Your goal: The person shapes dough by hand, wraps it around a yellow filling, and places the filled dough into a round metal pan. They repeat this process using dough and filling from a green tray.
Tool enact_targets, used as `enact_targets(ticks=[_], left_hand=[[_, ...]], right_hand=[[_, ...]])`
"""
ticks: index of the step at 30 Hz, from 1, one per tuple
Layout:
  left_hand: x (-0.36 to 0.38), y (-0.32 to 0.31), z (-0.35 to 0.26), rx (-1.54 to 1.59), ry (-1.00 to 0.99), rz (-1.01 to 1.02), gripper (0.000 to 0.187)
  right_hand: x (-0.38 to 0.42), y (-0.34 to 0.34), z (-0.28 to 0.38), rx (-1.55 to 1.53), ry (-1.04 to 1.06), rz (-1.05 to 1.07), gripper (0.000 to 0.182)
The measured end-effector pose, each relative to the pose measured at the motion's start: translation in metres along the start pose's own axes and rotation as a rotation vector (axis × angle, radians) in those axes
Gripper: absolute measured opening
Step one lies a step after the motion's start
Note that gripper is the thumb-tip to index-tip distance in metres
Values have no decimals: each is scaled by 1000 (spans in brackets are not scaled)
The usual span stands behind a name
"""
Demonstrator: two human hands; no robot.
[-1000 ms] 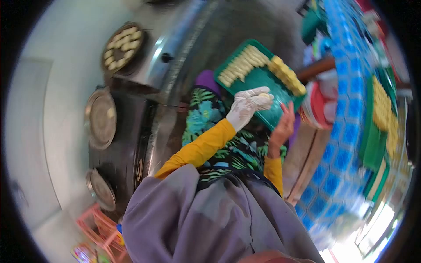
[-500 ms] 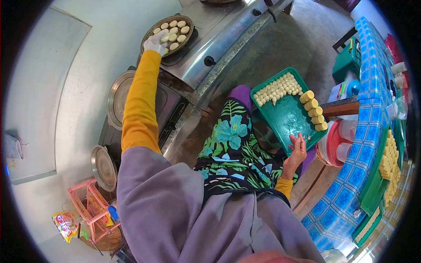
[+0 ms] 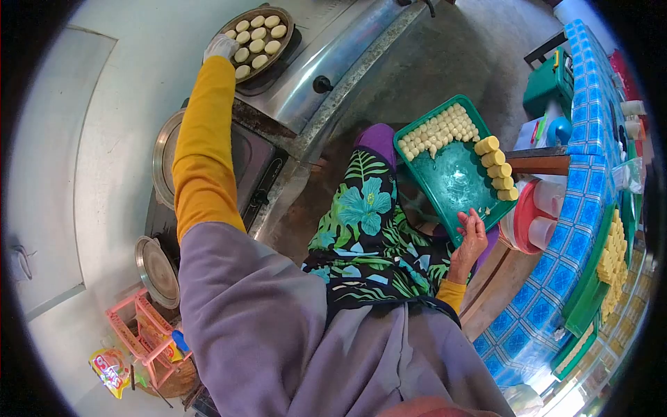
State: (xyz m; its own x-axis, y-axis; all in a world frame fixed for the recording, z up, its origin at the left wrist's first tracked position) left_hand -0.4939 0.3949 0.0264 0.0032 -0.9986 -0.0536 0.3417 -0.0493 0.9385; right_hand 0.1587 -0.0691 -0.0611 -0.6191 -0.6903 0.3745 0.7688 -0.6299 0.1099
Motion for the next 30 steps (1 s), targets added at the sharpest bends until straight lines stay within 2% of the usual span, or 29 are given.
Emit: enact_targets(ticks=[1, 2, 6, 8, 12, 14, 16, 18, 19, 21, 22, 23, 25, 26, 28, 30], left_hand=[[2, -2, -10, -276, -227, 53, 16], [-16, -21, 11, 160, -25, 383, 24], [-5, -20, -3, 361, 8, 316, 29], [-11, -46, 11, 565, 305, 354, 32], [13, -42, 10, 801, 445, 447, 37], [2, -68, 27, 662, -27, 131, 41], [-45, -143, 64, 1073, -219, 27, 35], [-3, -64, 12, 336, -512, -101, 26], [18, -41, -6, 256, -649, -208, 21], [15, -2, -38, 158, -159, 254, 20], [19, 2, -46, 97, -369, 244, 19], [17, -3, -41, 33, -570, 232, 19], [-6, -21, -8, 477, -357, 193, 25], [-16, -28, 6, 484, -366, 191, 25], [-32, -37, 37, 193, -209, 98, 33], [20, 54, -9, 263, -41, -105, 34]], right_hand=[[1, 0, 1, 0, -4, -1, 30], [2, -1, 3, -5, -5, 1, 30], [0, -2, -3, -5, -15, 26, 29], [-2, -1, -5, -7, -17, 25, 29], [-2, 1, -4, -1, -23, 18, 28], [-4, 0, -8, -7, -37, 26, 28], [-5, 7, -7, -3, -51, -7, 28], [-4, 1, -3, 34, -48, 33, 27], [-6, 1, -1, 66, -40, 49, 28], [-17, -2, -1, 121, -22, 56, 27], [-25, -4, -6, 146, -13, 55, 27], [-34, -8, -5, 237, 94, 58, 26], [-44, -26, 3, 378, 267, 84, 23], [-48, -41, 9, 426, 335, 105, 22], [-60, -77, 11, 496, 573, 237, 25], [-53, -115, 30, 643, 949, 243, 29]])
Point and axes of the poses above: each hand's wrist, its own x-axis away from the middle knuckle, its own y-axis out of the back of the hand, z = x × y, the point moved 7 cm from there along -x, towards the middle knuckle, and after that the axes turned 1 degree about z, right-handed, at the moved point
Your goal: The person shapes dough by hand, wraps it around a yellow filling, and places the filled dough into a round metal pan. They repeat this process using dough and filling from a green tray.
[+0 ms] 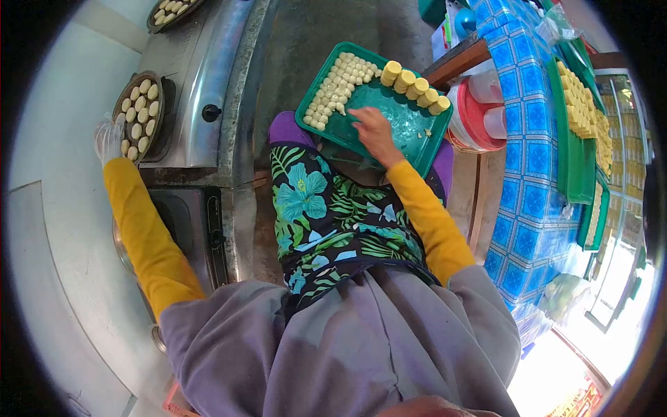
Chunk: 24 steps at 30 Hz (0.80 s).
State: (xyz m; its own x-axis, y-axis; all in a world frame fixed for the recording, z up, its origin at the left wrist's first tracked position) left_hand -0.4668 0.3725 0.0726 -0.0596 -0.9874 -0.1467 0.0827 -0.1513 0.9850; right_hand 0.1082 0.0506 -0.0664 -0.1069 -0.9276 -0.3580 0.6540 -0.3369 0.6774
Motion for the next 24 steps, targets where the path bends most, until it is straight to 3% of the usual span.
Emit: enact_targets(ticks=[2, 4, 5, 6, 7, 8, 9, 11, 12, 14, 15, 17, 18, 19, 21, 23, 24], left_hand=[[54, 62, -87, 40, 56, -117, 35], [94, 65, -139, 1297, 110, -46, 51], [93, 36, -142, 1151, 149, 75, 41], [119, 39, -179, 1256, 187, 120, 36], [120, 13, -195, 1182, -45, 97, 33], [143, -3, -226, 1302, 103, 217, 36], [174, 20, -273, 1429, 59, 287, 37], [202, -5, -327, 1463, 32, 472, 39], [215, -21, -350, 1476, 30, 539, 42], [232, -49, -404, 1149, -473, 432, 44], [251, -34, -433, 1019, -570, 495, 45], [279, -6, -489, 694, -849, 532, 45], [294, -33, -509, 584, -945, 485, 47], [308, -58, -528, 472, -1039, 431, 50], [329, -52, -552, 242, -1017, 470, 60], [341, -65, -564, 269, -1029, 532, 67], [343, -68, -564, 272, -987, 514, 68]], right_hand=[[-16, -34, -3, 82, 87, 116, 30], [-26, -48, -7, 164, 109, 110, 29], [-29, -55, -8, 242, 137, 111, 27], [-32, -64, -13, 244, 135, 105, 27], [-34, -65, -22, 178, 83, 25, 23], [-32, -60, -30, 113, 28, -55, 18], [-28, -53, -30, 121, 20, -61, 18], [-21, -32, -47, -251, -437, -136, 6], [-9, -17, -53, -502, -652, -135, 9], [27, 1, -76, -892, -947, -38, 8], [37, 11, -87, -887, -952, -33, 8], [49, 39, -102, -190, -716, -32, 7], [60, 38, -107, -183, -721, -36, 7], [62, 42, -105, -94, -600, -85, 8], [56, 48, -98, -2, -466, -131, 10], [61, 46, -90, 49, -517, -122, 14], [61, 40, -82, 81, -400, -78, 9]])
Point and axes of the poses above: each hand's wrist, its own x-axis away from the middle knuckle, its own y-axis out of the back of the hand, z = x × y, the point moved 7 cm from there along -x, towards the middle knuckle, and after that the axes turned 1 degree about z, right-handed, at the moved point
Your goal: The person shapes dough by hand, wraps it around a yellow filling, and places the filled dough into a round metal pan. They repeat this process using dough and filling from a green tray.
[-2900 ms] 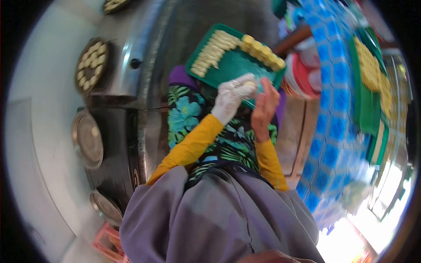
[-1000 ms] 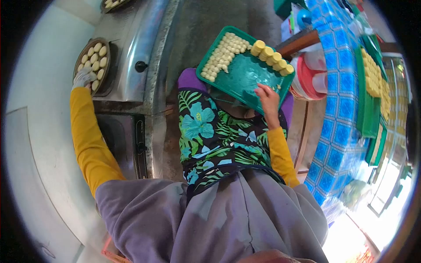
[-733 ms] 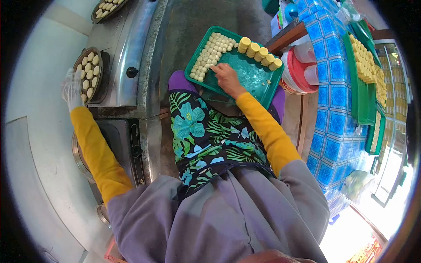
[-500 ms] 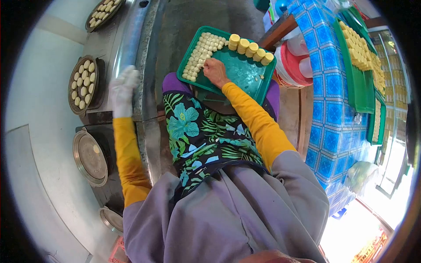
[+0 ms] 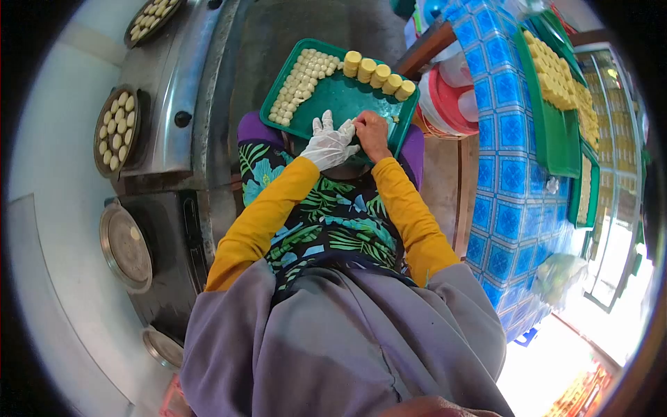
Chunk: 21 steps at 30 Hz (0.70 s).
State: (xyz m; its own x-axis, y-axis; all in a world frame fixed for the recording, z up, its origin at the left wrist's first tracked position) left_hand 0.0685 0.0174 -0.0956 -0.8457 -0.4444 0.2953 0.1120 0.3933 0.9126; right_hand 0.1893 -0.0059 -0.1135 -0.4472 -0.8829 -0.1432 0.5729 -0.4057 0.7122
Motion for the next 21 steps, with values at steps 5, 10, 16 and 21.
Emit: enact_targets(ticks=[5, 10, 16, 21], left_hand=[[2, 0, 10, 15, -2, 35, 68], [-2, 11, -9, -43, -21, -166, 62], [-7, 6, -7, 17, 64, -48, 65], [3, 7, 3, -40, 45, -182, 49]], right_hand=[[17, -1, 21, 333, 178, 100, 15], [-19, 18, -4, 187, 158, 39, 27], [-46, 9, 37, 628, 458, -195, 57], [-43, -34, 51, 633, 757, -87, 65]])
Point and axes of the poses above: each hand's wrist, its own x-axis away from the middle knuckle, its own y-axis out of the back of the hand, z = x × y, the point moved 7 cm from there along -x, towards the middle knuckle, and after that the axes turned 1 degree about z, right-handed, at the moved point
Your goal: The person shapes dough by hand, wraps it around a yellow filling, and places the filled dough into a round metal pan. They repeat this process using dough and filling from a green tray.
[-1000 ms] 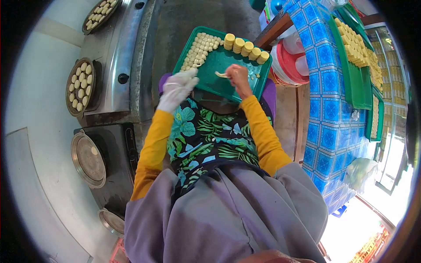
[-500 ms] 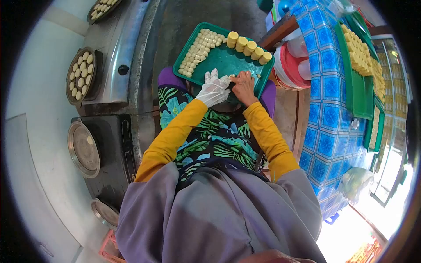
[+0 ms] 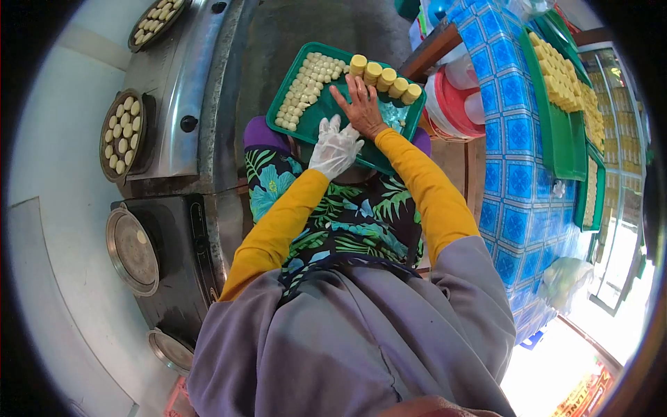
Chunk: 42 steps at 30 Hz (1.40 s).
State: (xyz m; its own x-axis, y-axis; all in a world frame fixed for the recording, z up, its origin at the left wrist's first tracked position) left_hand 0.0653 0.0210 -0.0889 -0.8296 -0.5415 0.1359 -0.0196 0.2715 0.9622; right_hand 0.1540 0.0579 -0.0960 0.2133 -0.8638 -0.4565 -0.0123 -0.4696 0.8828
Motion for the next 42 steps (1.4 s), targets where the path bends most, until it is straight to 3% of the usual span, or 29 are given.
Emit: enact_targets(ticks=[1, 4, 5, 7, 8, 10, 12, 14, 18, 21, 24, 25, 26, 29, 31, 34, 38, 40, 42], left_hand=[[1, -3, 3, -2, 5, -1, 49], [16, 0, -6, 16, -2, -315, 32], [15, -4, -5, 15, -5, -323, 32], [17, -6, 15, 304, 86, -459, 27], [17, -12, 20, 302, 90, -463, 27], [39, 5, 38, 523, 157, -837, 25], [46, -2, 32, 418, 185, -776, 23], [37, -4, 32, 260, 196, -659, 21], [36, -6, 34, 284, 203, -591, 20], [35, -8, 30, 168, 214, -553, 21], [31, -2, 29, 178, 206, -492, 25], [27, -7, 28, 119, 193, -345, 33], [29, -6, 27, 120, 196, -340, 33], [23, 12, 11, 65, 115, -183, 53], [12, 4, 5, -6, 59, -128, 58], [3, -6, -2, -73, 31, 12, 69], [4, -3, 2, -88, 41, 56, 70], [10, 3, -8, -168, -12, -33, 70], [13, 0, -10, -130, -12, 6, 68]], right_hand=[[1, -3, 4, 33, 2, 0, 65], [6, -9, -1, 105, -72, 85, 68], [6, -7, -3, 65, -111, 78, 66], [5, -3, -10, 39, -135, 53, 67], [6, -3, -13, 6, -160, 36, 68], [4, -3, -10, -35, -187, 24, 68], [7, -6, 9, 50, -82, 59, 67], [-3, -3, 7, 53, -135, 5, 65], [-4, -9, 16, 79, -76, 78, 59], [0, -10, 29, 3, -204, -20, 63], [-2, -4, 16, -39, -184, -10, 63], [1, 2, 5, -142, -275, -19, 62], [10, 10, 2, -147, -277, -15, 62], [55, 27, -19, -280, -467, 72, 64], [74, 21, -13, -191, -345, 489, 66], [80, 29, -7, -118, -301, 432, 75], [80, 42, -7, -170, -285, 526, 58], [89, 43, -1, -156, -265, 578, 57], [100, 44, 5, -154, -250, 642, 56]])
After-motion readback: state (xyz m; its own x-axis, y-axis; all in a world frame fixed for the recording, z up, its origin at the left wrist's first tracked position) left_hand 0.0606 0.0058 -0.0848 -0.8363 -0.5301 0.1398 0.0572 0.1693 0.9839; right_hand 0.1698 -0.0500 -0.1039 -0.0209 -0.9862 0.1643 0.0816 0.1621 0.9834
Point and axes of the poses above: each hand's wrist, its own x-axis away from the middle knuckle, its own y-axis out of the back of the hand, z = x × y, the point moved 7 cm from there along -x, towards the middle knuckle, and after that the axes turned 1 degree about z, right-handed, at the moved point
